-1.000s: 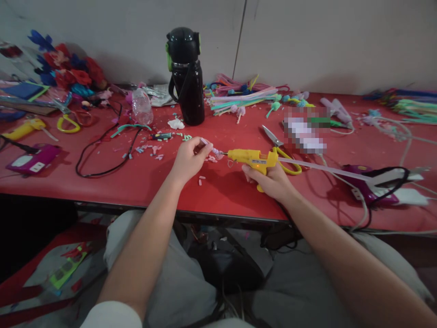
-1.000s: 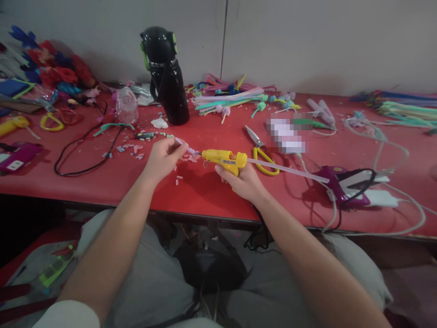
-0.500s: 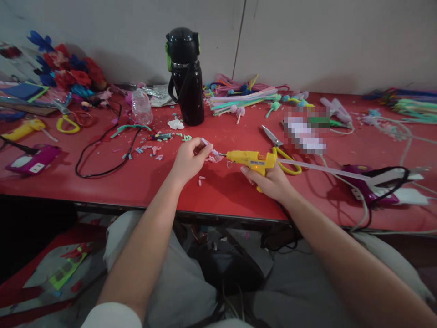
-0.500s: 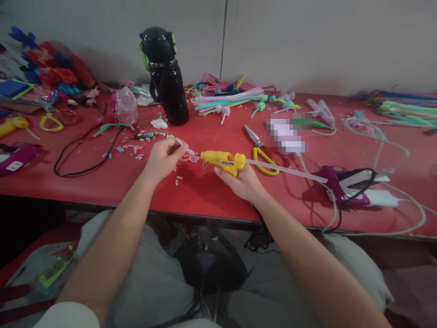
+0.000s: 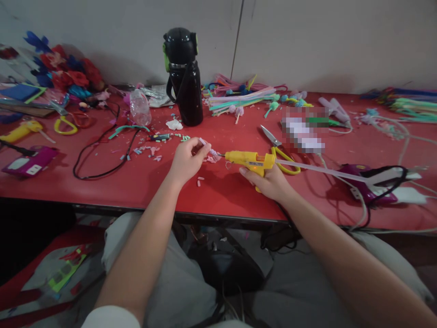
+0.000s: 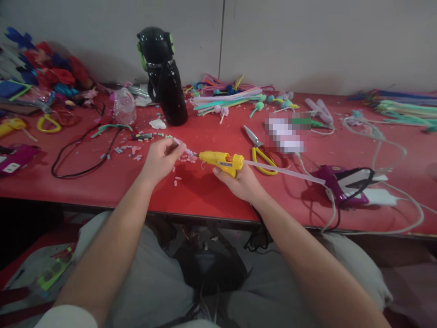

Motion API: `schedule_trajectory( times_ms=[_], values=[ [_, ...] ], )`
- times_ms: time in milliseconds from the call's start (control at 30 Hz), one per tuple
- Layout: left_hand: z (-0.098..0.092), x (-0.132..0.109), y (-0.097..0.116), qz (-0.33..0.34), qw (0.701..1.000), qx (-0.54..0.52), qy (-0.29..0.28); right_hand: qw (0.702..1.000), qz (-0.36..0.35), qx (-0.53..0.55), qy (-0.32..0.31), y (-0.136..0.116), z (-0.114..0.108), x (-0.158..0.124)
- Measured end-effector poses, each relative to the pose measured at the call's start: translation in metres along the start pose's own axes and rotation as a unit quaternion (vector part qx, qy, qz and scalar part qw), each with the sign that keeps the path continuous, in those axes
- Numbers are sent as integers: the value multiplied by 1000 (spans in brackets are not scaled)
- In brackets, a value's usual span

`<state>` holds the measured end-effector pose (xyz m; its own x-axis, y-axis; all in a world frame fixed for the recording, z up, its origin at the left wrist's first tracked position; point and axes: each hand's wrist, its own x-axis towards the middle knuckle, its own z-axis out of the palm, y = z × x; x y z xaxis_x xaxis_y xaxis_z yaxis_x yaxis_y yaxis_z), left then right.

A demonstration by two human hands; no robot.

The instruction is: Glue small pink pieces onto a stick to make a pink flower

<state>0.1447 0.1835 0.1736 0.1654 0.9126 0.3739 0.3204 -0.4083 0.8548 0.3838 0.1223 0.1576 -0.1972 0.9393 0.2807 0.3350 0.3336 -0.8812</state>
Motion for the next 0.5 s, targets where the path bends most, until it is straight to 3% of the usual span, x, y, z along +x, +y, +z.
schedule_trajectory(
  times_ms=[367,500],
  values=[
    [-3,3,1,-1,999,-15,45,1000,19,-6,-8,1,1,-1],
    [-9,6,-2,-16,996,-51,71,999,26,-28,33,5,-5,1]
  ],
)
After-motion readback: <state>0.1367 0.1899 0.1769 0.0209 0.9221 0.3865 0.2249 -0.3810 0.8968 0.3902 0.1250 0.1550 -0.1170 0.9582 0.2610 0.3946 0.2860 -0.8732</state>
